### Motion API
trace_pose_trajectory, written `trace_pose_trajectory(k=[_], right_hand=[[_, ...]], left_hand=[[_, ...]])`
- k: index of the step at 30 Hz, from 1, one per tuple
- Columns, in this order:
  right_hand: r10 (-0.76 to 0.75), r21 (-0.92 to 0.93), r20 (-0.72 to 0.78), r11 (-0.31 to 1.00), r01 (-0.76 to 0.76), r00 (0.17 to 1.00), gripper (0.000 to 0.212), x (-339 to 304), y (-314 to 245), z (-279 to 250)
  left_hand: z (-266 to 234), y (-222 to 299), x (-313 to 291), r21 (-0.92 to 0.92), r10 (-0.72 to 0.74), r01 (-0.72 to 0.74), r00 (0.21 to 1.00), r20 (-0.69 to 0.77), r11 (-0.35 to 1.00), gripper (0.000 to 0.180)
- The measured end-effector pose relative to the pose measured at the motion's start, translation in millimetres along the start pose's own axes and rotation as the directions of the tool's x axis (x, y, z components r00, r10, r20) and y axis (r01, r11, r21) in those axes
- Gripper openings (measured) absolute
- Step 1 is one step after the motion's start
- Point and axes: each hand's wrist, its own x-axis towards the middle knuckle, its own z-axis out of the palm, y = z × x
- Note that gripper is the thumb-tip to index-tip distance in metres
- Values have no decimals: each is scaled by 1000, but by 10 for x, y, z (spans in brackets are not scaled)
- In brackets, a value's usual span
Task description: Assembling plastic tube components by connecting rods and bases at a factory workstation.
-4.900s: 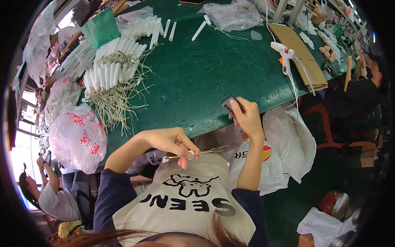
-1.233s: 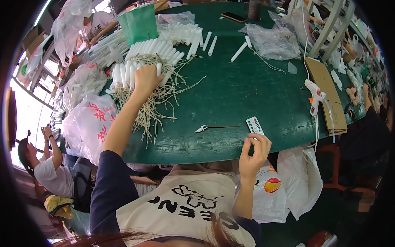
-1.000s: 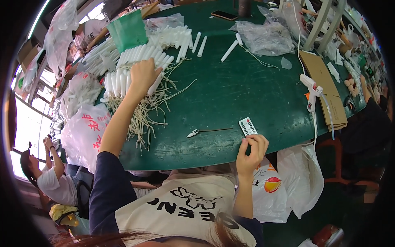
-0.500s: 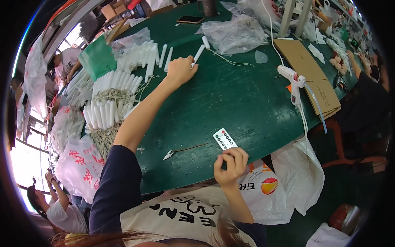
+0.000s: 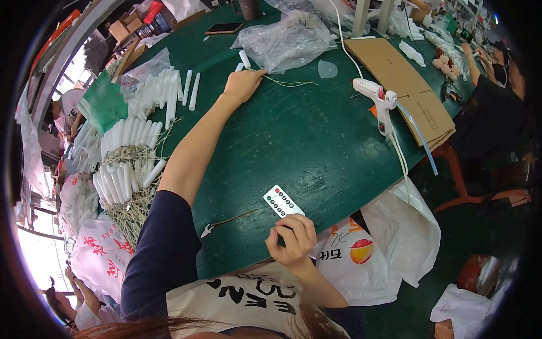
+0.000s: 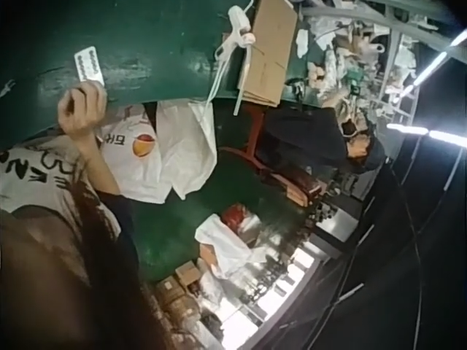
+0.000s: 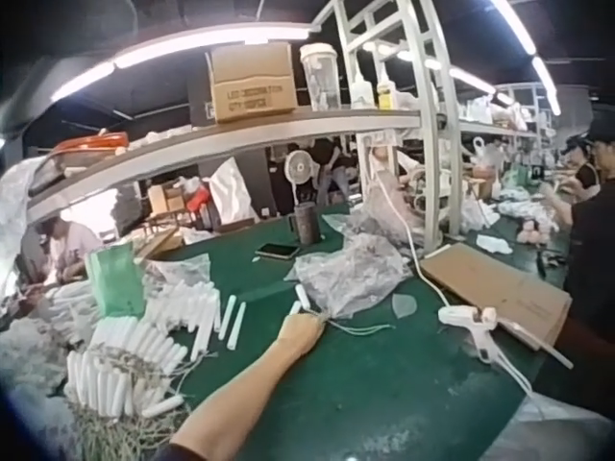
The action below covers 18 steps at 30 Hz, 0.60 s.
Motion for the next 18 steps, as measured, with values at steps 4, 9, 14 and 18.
trace_pose_trajectory(k=[4, 9, 14, 18], right_hand=[[-4, 1, -19, 1000, 4, 1000, 5, 18, 11, 24], [-3, -23, -47, 1000, 2, 999, 6, 29, 5, 21], [-12, -6, -53, 1000, 12, 999, 7, 20, -109, 22], [43, 88, -69, 995, -37, 997, 6, 29, -104, -32]], left_hand=[[-18, 52, -30, 50, 47, -47, 999, -1, 998, 19], [-331, 157, -172, -118, -182, 160, 961, -207, 980, 21], [-1049, -213, -130, -890, -602, 62, 757, -254, 453, 27], [-1862, 110, -376, -966, -505, 80, 861, -57, 245, 27]])
